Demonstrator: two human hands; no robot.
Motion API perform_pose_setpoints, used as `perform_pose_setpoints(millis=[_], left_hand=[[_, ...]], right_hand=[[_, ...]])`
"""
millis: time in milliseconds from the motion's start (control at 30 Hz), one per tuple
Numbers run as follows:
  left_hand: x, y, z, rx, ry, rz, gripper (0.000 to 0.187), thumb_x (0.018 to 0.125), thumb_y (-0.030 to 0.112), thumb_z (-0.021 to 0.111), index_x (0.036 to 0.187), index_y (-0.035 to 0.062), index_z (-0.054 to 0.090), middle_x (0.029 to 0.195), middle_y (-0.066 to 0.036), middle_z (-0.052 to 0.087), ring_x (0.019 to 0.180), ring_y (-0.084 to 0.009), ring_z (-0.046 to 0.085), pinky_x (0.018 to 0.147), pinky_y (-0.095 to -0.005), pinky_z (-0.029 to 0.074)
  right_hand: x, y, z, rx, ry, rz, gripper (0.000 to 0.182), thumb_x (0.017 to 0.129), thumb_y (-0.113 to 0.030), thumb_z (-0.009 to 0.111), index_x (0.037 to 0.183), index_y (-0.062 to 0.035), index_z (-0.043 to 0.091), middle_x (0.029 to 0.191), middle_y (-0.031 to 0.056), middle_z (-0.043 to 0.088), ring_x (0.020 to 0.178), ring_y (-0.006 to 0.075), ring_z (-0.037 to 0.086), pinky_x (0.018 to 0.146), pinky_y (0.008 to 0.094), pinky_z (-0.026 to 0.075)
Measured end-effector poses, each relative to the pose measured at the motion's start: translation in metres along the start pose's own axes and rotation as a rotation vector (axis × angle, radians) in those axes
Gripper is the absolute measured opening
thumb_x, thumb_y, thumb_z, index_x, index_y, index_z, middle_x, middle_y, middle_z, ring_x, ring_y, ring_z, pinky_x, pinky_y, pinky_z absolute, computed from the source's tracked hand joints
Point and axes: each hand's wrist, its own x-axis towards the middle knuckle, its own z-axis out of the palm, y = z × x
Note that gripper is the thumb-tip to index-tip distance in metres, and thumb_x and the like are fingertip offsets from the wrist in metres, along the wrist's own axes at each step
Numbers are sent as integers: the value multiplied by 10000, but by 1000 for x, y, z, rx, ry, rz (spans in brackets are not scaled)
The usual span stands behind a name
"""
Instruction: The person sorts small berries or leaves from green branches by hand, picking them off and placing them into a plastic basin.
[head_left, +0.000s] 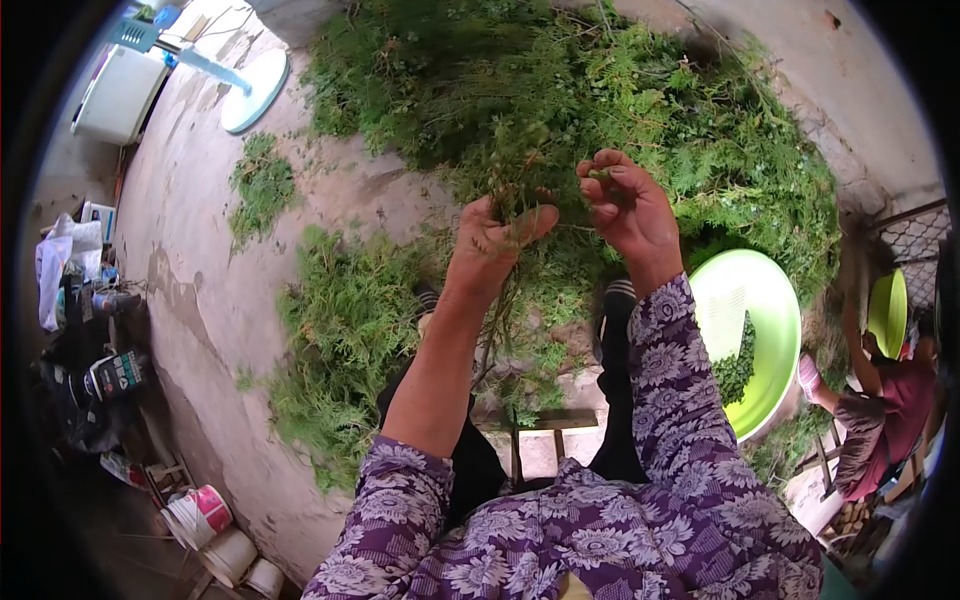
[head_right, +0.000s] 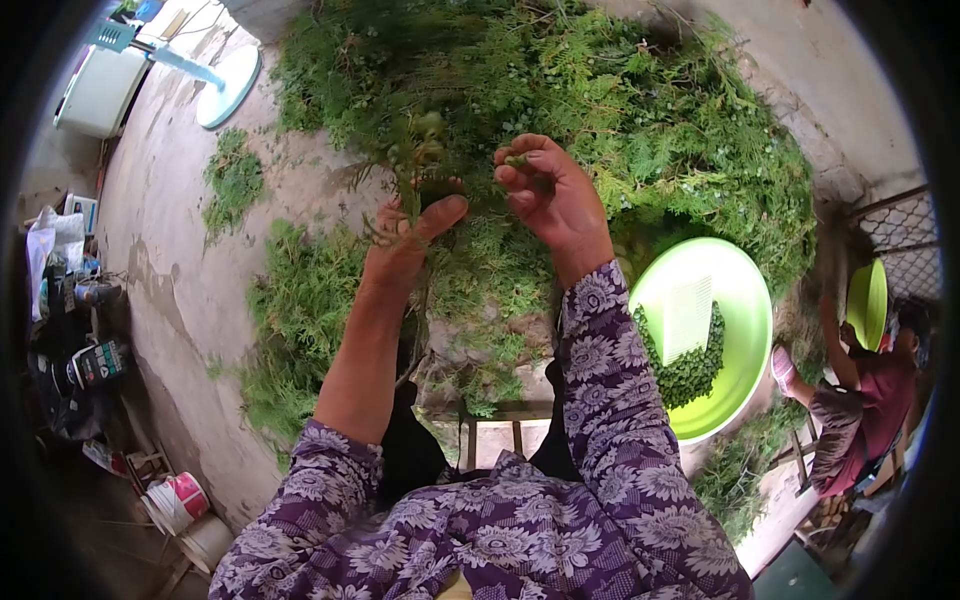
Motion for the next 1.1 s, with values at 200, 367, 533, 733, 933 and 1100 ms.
perform_pose_setpoints(millis=[200, 367, 533, 733, 933, 1100], left_hand=[[16, -10, -15, -144, 135, 103, 280, 747, 176, 663, 988, 55, 584, 914, 0, 595, 805, -110, 542, 730, -269, 435], [24, -10, -24, -465, 223, 3, 297, 746, 157, 671, 1005, 58, 567, 924, -7, 591, 823, -121, 543, 743, -269, 435], [23, -17, -17, -464, 272, -61, 241, 730, 147, 692, 929, 77, 577, 870, -9, 591, 778, -112, 540, 666, -265, 434], [15, -13, -10, -378, 257, -62, 284, 715, 202, 707, 928, 74, 567, 848, -6, 574, 773, -119, 529, 666, -276, 432], [16, -15, -13, -214, 137, -1, 336, 747, 186, 666, 1000, 20, 519, 918, -31, 566, 828, -115, 513, 759, -269, 407], [16, -10, -26, -214, 59, 12, 413, 769, 221, 644, 1094, 23, 482, 1000, -54, 550, 923, -129, 497, 851, -267, 369]], right_hand=[[6, 3, -9, 133, -275, 94, 162, 854, -204, 504, 877, -43, 510, 812, 57, 517, 592, 93, 468, 436, 159, 350], [3, 18, 8, -415, -194, 62, 168, 842, -168, 534, 934, -30, 555, 680, -30, 474, 511, 30, 404, 390, 143, 295], [-1, 58, 23, -997, -285, -128, 172, 731, -138, 643, 842, -10, 613, 657, -43, 539, 549, 11, 426, 473, 175, 345], [-3, 68, 18, -1209, -217, -269, 137, 706, -74, 594, 820, 2, 587, 619, 70, 546, 534, 115, 486, 505, 270, 402], [-5, 71, 18, -1345, -206, -615, 123, 718, -37, 519, 826, 9, 555, 642, 165, 530, 540, 249, 513, 532, 317, 428], [-4, 66, 17, -1197, -116, -494, 114, 723, -35, 508, 818, 14, 548, 651, 181, 523, 561, 286, 518, 538, 325, 428]])
